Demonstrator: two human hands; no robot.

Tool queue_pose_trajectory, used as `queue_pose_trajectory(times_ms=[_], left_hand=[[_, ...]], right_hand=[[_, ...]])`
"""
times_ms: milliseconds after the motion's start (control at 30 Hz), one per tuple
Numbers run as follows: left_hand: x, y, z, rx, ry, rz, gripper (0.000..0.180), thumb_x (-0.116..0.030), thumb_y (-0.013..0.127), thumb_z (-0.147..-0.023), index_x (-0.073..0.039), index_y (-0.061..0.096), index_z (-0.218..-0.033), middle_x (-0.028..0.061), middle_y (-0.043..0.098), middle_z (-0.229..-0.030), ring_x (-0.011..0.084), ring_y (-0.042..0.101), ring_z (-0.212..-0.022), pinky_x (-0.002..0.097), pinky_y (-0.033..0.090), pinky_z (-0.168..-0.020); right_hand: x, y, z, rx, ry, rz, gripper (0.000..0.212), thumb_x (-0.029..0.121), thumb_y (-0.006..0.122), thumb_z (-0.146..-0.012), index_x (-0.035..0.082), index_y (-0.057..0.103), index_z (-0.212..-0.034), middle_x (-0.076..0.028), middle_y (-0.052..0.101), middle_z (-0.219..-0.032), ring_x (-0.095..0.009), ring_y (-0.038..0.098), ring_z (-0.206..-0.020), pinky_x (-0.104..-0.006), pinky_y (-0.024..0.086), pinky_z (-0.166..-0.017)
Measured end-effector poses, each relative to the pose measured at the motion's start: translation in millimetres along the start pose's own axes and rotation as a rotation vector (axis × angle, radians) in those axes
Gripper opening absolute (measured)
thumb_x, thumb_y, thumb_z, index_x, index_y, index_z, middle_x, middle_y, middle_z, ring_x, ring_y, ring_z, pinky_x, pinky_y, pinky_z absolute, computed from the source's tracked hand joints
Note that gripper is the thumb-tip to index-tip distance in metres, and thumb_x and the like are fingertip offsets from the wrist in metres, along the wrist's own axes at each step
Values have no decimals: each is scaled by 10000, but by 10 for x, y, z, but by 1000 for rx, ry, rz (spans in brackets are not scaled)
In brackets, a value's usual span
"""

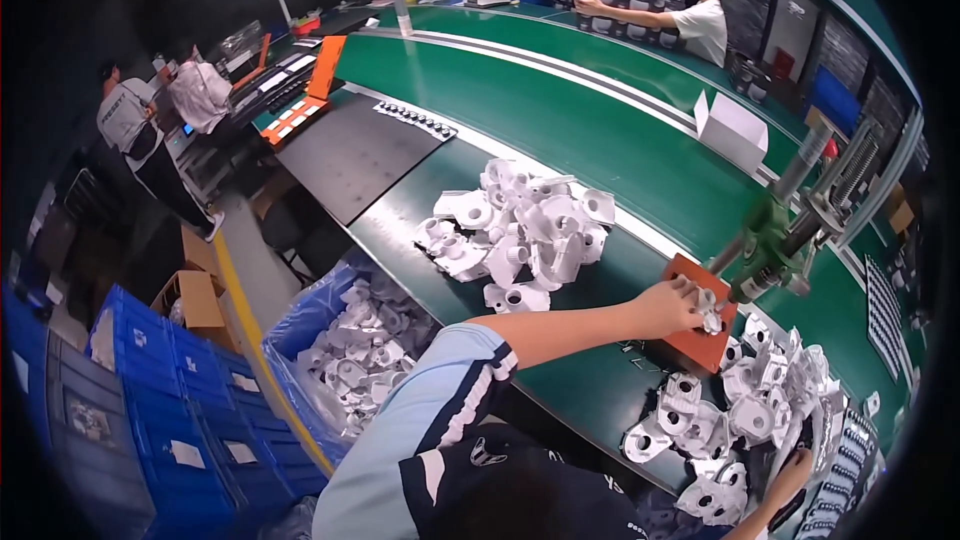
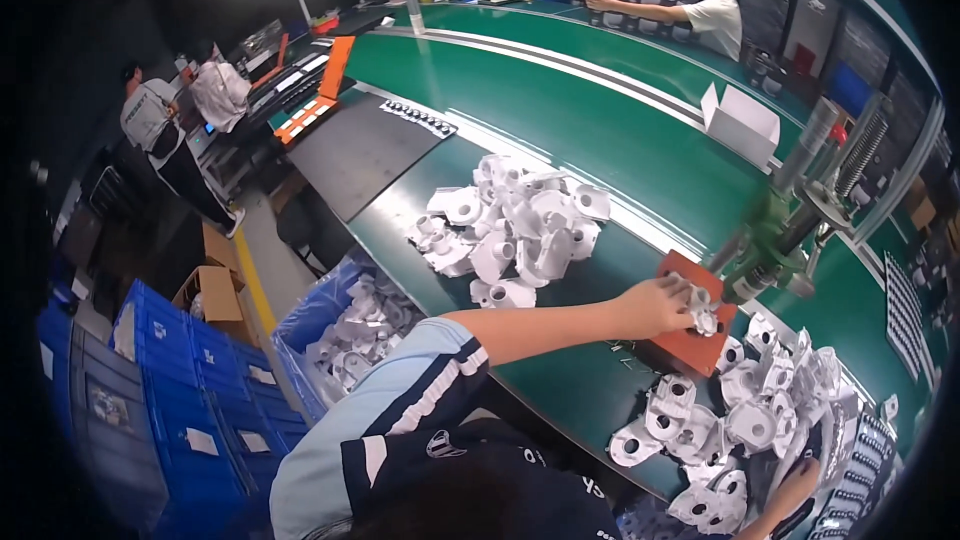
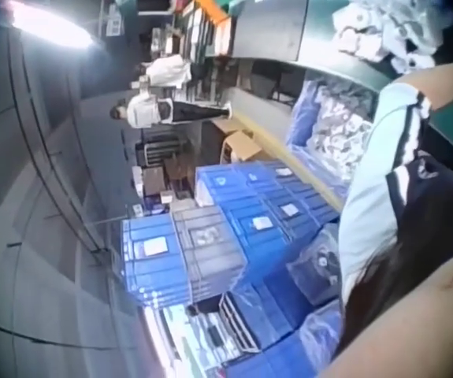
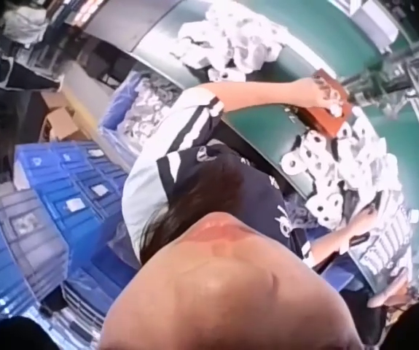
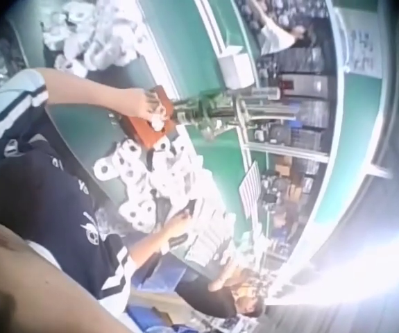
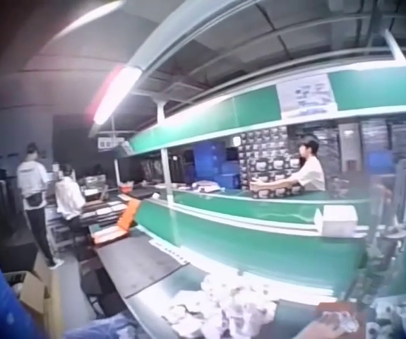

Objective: Assembling white plastic components using a manual press tool on an assembly line.

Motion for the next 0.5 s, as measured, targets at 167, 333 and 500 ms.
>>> queue_pose_trajectory(times_ms=[167, 333, 500], left_hand=[[97, 157, 30, 14, 18, 216, 180, -162, 515, -774, -32, 570, -886, 234, 583, -993, 373, 559, -1019, 447, 445, -884], [222, 322, 56, 180, -107, 426, 295, -260, 572, -800, 15, 563, -907, 276, 546, -1099, 405, 510, -1082, 467, 387, -958], [-13, 198, 58, 141, -117, 281, 655, -482, 679, -660, 29, 522, -1038, 340, 492, -1141, 457, 426, -1158, 516, 288, -1024]], right_hand=[[-263, -112, -84, -76, -30, -86, 166, 88, 538, -880, -42, 594, -968, -146, 626, -901, -239, 597, -828, -316, 460, -770], [405, -335, -273, -31, -47, -419, 224, 78, 534, -889, -45, 584, -1069, -115, 620, -1037, -188, 587, -918, -284, 449, -825], [2254, -52, -200, 245, -328, -747, 179, 30, 570, -838, -45, 601, -998, -125, 628, -996, -190, 579, -937, -279, 447, -833]])
Point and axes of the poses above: each hand's wrist, its own z-axis away from the middle knuckle, its own y-axis out of the palm, x = y × z, the point moved 10 cm from there along -z, towards the middle knuckle
